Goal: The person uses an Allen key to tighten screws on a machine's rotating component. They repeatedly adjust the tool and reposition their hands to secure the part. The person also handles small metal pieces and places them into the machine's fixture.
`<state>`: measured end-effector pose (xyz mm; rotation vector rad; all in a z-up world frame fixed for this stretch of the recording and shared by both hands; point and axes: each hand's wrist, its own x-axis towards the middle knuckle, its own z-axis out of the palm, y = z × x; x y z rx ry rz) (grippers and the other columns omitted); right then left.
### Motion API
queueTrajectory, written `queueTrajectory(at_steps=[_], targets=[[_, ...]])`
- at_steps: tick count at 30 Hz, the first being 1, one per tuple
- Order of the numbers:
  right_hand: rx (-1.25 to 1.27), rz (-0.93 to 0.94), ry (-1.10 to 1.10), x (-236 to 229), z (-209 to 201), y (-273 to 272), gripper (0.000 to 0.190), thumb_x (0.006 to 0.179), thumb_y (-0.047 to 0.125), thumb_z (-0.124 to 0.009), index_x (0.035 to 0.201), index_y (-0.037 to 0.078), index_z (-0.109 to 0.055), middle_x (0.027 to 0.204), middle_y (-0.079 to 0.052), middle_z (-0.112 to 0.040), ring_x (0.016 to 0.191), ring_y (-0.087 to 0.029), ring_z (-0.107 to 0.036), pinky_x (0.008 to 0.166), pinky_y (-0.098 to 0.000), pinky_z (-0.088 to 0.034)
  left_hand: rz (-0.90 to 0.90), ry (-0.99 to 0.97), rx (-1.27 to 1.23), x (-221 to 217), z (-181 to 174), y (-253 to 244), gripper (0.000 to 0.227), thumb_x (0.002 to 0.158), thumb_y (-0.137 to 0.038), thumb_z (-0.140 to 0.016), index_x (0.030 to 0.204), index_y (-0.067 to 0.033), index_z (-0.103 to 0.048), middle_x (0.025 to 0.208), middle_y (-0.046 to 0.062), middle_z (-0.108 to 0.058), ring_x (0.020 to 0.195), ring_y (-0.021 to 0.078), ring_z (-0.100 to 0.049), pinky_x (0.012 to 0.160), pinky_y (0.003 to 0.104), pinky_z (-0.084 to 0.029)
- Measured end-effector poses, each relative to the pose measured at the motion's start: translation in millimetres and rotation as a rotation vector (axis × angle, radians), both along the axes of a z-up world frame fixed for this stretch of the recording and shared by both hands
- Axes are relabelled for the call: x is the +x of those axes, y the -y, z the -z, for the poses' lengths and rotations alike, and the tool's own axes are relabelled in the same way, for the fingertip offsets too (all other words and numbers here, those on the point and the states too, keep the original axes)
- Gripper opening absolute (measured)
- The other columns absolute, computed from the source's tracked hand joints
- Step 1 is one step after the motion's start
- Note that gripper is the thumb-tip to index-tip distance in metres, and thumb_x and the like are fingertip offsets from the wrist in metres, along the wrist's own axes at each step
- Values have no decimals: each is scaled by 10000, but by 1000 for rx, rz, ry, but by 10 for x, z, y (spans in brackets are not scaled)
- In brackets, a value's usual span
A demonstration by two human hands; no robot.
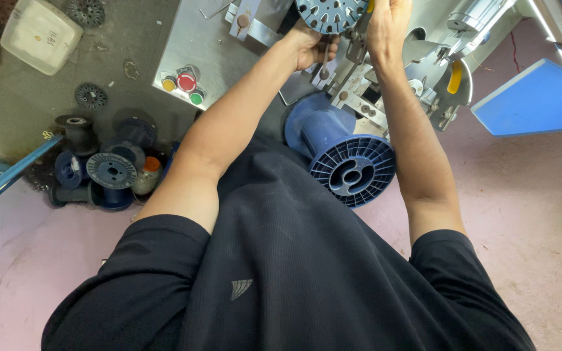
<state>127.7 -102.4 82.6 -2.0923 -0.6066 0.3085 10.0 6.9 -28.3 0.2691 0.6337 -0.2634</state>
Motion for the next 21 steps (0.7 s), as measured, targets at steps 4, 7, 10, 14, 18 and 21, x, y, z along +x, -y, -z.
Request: queueTrajectory(at_steps=[4,7,10,14,18,21], targets=[[-5,9,-58,-27,-51,-36,344,1061,264,-602,884,-26,-547,839,-38,-530,803,-141,-494,750,-356,-440,-181,9,-74,159,405,191,299,1013,-220,-526,762,-86,-617,572,56,-590,400,148,-492,339,314,-394],[-21,4,-52,-36,-120,-51,359,1067,268,-599,879,-32,-542,841,-41,-527,804,-146,-494,747,-359,-439,-177,52,-77,206,435,233,306,1016,-240,-539,757,-105,-626,556,31,-573,374,127,-481,309,296,-379],[15,-31,1,-71,-146,-91,338,1079,256,-602,917,-40,-575,892,-51,-558,837,-155,-529,777,-365,-458,-165,-131,-8,175,262,168,360,1015,-280,-481,828,-45,-680,639,93,-674,463,199,-632,381,341,-507],[-6,-29,-12,-55,-129,-61,335,1076,244,-600,902,-39,-561,864,-57,-539,816,-156,-510,754,-364,-444,-115,-83,-147,102,1,-2,307,1035,-191,-508,918,24,-694,728,146,-714,581,251,-715,506,370,-615],[-6,-14,-1,-35,-92,-45,323,1074,235,-601,900,-35,-563,865,-56,-552,821,-155,-514,762,-360,-452,-7,-15,-204,-4,-113,-187,276,1037,-152,-520,967,53,-691,792,180,-742,683,274,-762,603,382,-662],[-25,-9,-25,-47,-111,-65,334,1070,247,-598,891,-34,-565,826,-52,-548,792,-155,-506,741,-356,-442,11,63,-266,-24,-162,-242,276,1040,-138,-513,972,70,-681,796,197,-739,703,293,-763,626,400,-668]])
